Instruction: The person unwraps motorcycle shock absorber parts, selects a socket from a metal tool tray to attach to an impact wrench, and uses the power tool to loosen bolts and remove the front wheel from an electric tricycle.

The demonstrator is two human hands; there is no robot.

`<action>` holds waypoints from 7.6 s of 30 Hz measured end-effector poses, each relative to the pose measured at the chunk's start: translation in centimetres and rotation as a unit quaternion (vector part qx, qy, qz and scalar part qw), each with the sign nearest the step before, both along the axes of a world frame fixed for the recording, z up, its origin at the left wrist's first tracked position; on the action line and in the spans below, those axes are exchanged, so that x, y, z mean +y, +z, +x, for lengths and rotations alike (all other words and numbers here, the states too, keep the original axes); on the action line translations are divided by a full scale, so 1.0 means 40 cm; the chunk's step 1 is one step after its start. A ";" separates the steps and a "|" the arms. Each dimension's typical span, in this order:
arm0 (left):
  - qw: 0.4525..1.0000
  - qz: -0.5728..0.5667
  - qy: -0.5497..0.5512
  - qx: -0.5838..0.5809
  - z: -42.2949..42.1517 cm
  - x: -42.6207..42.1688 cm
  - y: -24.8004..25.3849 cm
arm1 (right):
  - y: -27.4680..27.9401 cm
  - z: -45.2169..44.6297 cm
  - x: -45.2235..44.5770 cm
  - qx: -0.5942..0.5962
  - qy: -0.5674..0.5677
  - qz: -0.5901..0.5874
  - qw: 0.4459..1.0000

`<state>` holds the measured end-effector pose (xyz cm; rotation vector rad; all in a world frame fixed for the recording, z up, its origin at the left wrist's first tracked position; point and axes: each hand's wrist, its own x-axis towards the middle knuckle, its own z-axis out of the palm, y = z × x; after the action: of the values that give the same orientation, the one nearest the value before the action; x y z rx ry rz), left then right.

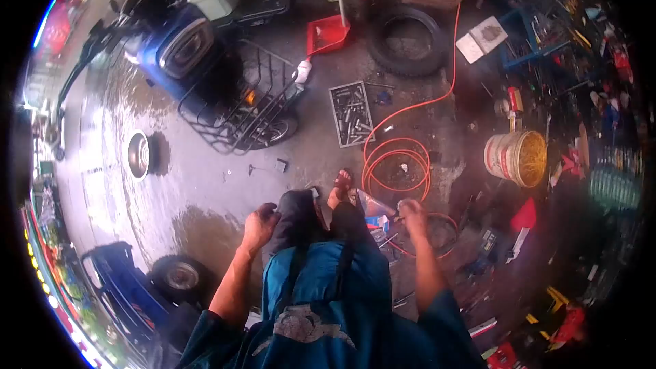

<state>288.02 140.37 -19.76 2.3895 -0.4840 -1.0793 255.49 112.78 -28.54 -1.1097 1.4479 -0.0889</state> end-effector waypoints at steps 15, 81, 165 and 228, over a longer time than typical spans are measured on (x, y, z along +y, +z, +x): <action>0.972 0.039 -0.198 0.116 0.126 -0.500 -0.631 | -0.521 0.294 0.104 -0.022 -0.126 0.040 0.991; 0.741 0.159 -0.621 -0.200 0.468 -0.732 -1.154 | -0.604 0.445 0.365 0.249 -0.286 0.116 0.918; 0.860 0.259 -0.427 -0.110 -1.342 0.606 -0.230 | -0.242 -1.575 1.401 -0.196 0.313 -0.046 0.928; 0.893 -0.017 -0.375 -0.248 0.004 0.575 -1.452 | -1.256 0.110 1.227 0.086 0.102 0.000 0.991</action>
<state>288.17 163.39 -77.85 2.4772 -1.6897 -0.6779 259.88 161.86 -78.78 -1.2836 1.4762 0.1546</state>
